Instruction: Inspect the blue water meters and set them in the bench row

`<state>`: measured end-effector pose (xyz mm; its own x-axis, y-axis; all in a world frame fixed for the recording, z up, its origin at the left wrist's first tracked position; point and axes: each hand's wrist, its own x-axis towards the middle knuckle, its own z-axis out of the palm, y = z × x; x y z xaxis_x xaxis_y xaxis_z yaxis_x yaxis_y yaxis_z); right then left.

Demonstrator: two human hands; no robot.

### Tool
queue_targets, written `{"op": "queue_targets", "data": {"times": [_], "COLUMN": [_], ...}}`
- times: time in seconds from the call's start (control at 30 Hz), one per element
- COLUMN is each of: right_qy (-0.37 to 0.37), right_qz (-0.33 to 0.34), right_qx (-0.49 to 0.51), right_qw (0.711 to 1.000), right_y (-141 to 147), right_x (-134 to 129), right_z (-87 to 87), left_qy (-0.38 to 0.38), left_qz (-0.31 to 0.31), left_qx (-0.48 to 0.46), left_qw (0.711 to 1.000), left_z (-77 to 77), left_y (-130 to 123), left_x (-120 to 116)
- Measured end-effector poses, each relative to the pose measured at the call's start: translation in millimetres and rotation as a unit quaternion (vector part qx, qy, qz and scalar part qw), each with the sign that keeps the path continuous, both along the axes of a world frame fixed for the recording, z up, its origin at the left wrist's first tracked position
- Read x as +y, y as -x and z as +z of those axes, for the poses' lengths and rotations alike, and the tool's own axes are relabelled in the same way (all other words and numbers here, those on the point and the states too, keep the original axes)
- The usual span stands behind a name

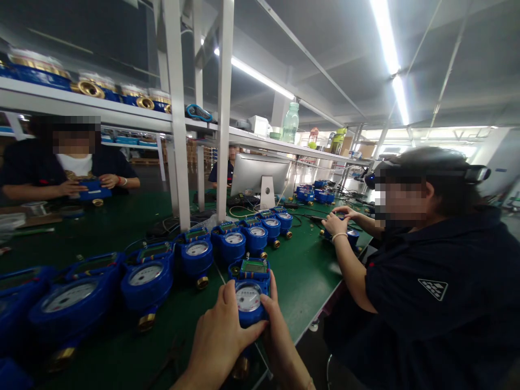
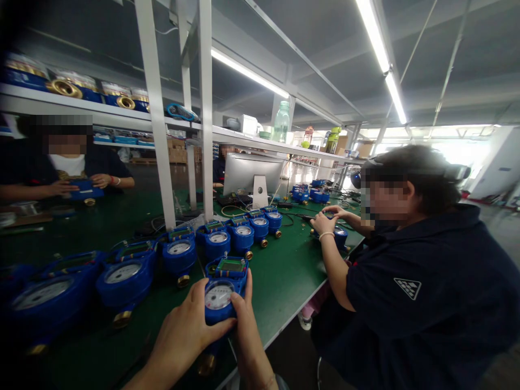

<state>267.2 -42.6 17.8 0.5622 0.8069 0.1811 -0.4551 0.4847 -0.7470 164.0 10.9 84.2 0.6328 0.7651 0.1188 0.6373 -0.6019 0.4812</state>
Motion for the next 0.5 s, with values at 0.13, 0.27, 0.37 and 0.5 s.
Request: {"op": "queue_targets", "data": {"times": [0.13, 0.27, 0.37, 0.5], "right_qy": [0.011, 0.020, 0.022, 0.008], "right_qz": [0.021, 0.005, 0.012, 0.031], "right_qx": [0.027, 0.018, 0.020, 0.021], "right_qw": [0.999, 1.000, 0.999, 0.999], "right_y": [-7.9, -12.5, -14.7, -15.5], "right_x": [-3.9, -5.3, -7.5, -13.5], "right_z": [-4.2, -9.6, -13.1, -14.7], "left_qy": [-0.013, -0.023, -0.032, -0.049], "left_qz": [-0.012, -0.024, -0.039, -0.068], "left_qx": [0.018, 0.024, 0.036, 0.060], "left_qw": [1.000, 0.999, 0.998, 0.995], "left_z": [-13.6, -22.7, -25.4, -27.9], "left_y": [-5.1, -8.4, -8.0, -6.6], "left_x": [-4.5, -5.8, -7.2, -11.5]}}
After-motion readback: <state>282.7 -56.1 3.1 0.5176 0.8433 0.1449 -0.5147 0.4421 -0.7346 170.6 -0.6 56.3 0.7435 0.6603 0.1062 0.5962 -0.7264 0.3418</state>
